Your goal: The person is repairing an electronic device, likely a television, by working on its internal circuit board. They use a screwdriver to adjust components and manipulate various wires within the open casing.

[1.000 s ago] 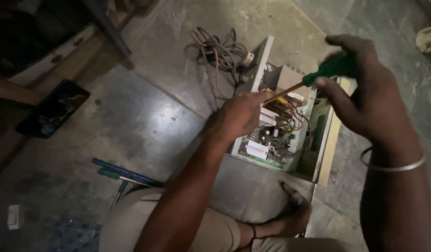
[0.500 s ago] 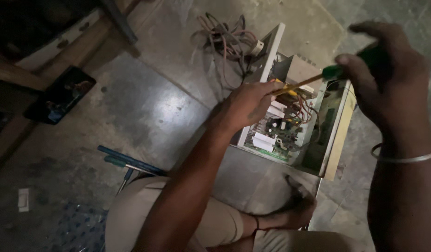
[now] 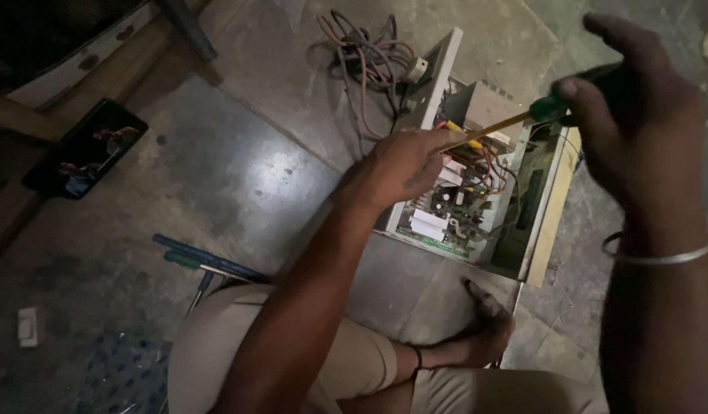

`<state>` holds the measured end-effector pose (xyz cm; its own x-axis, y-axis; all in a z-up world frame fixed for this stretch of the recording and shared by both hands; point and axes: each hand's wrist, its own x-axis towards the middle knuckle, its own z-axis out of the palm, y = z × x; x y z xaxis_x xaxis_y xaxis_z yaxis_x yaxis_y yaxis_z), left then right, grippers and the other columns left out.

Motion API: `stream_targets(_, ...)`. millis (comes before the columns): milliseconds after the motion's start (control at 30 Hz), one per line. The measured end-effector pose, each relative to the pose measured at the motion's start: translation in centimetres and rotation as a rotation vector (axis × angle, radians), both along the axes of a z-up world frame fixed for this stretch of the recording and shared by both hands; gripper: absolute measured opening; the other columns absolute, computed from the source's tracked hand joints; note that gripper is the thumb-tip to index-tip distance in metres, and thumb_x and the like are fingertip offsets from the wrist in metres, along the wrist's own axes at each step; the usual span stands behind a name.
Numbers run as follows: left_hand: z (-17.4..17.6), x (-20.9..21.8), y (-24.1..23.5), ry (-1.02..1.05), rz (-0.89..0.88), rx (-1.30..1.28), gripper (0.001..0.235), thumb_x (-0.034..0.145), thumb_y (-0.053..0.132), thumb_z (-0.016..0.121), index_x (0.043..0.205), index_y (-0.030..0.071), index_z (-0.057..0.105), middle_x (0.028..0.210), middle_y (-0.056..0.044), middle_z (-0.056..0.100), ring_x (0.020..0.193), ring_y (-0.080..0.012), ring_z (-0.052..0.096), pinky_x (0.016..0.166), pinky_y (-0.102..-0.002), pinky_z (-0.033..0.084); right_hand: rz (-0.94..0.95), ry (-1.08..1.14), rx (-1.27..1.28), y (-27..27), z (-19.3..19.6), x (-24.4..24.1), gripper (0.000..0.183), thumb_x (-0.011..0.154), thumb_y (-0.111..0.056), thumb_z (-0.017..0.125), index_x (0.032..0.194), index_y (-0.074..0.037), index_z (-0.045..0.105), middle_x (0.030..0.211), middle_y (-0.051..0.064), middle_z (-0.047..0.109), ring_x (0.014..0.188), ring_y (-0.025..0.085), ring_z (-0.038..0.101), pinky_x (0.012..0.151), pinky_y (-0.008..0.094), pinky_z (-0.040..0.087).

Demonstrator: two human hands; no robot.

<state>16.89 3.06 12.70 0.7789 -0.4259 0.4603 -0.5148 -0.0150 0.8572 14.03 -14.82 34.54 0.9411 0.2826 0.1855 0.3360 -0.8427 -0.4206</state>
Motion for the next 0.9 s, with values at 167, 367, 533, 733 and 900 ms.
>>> stream_targets(167, -0.1, 0.4, -0.4, 0.091, -0.035, 0.074, 0.035, 0.095, 0.008, 0.058, 0.128, 0.007, 0.066, 0.077, -0.016, 0.066, 0.070, -0.0285, 0.065, 0.066, -0.041, 0.051, -0.014, -0.050, -0.074, -1.0, -1.0, -0.1, 0.038, 0.114, -0.001, 0.066, 0.149, 0.003, 0.051, 0.108, 0.021, 0.073, 0.102, 0.028, 0.075, 0.089, 0.035, 0.058)
stream_targets(367, 0.3, 0.1, 0.0, 0.191, -0.051, 0.046, 0.037, 0.092, 0.007, 0.059, 0.129, 0.007, 0.066, 0.075, -0.015, 0.066, 0.064, -0.0217, 0.063, 0.063, -0.036, 0.051, 0.046, -0.033, -0.038, -2.5, -1.7, 0.6, 0.040, 0.115, -0.001, 0.063, 0.149, 0.004, 0.044, 0.118, 0.021, 0.070, 0.111, 0.027, 0.072, 0.094, 0.035, 0.058)
stream_targets(533, 0.4, 0.3, -0.2, 0.127, -0.002, 0.020, 0.032, 0.094, 0.007, 0.059, 0.124, 0.007, 0.068, 0.084, -0.019, 0.069, 0.073, -0.0303, 0.067, 0.068, -0.039, 0.052, 0.123, -0.124, 0.016, -1.8, -2.5, 0.9, 0.041, 0.115, 0.004, 0.065, 0.151, 0.002, 0.045, 0.121, 0.025, 0.068, 0.112, 0.030, 0.071, 0.096, 0.037, 0.057)
stream_targets(733, -0.5, 0.2, -0.2, 0.051, 0.033, -0.076, 0.029, 0.095, 0.007, 0.058, 0.123, 0.004, 0.066, 0.099, -0.021, 0.071, 0.094, -0.0386, 0.069, 0.084, -0.045, 0.054, 0.181, -0.037, 0.143, -1.3, -1.3, 1.1, 0.047, 0.109, -0.002, 0.060, 0.152, 0.002, 0.041, 0.134, 0.023, 0.064, 0.120, 0.023, 0.067, 0.107, 0.036, 0.057)
stream_targets(900, -1.6, 0.6, -0.5, -0.067, 0.094, -0.101, 0.030, 0.095, 0.006, 0.061, 0.125, 0.001, 0.064, 0.113, -0.021, 0.071, 0.110, -0.0408, 0.066, 0.098, -0.046, 0.052, 0.062, -0.104, -0.071, -1.4, -1.8, 1.1, 0.042, 0.112, -0.006, 0.068, 0.148, 0.003, 0.049, 0.116, 0.023, 0.070, 0.111, 0.026, 0.071, 0.098, 0.036, 0.058)
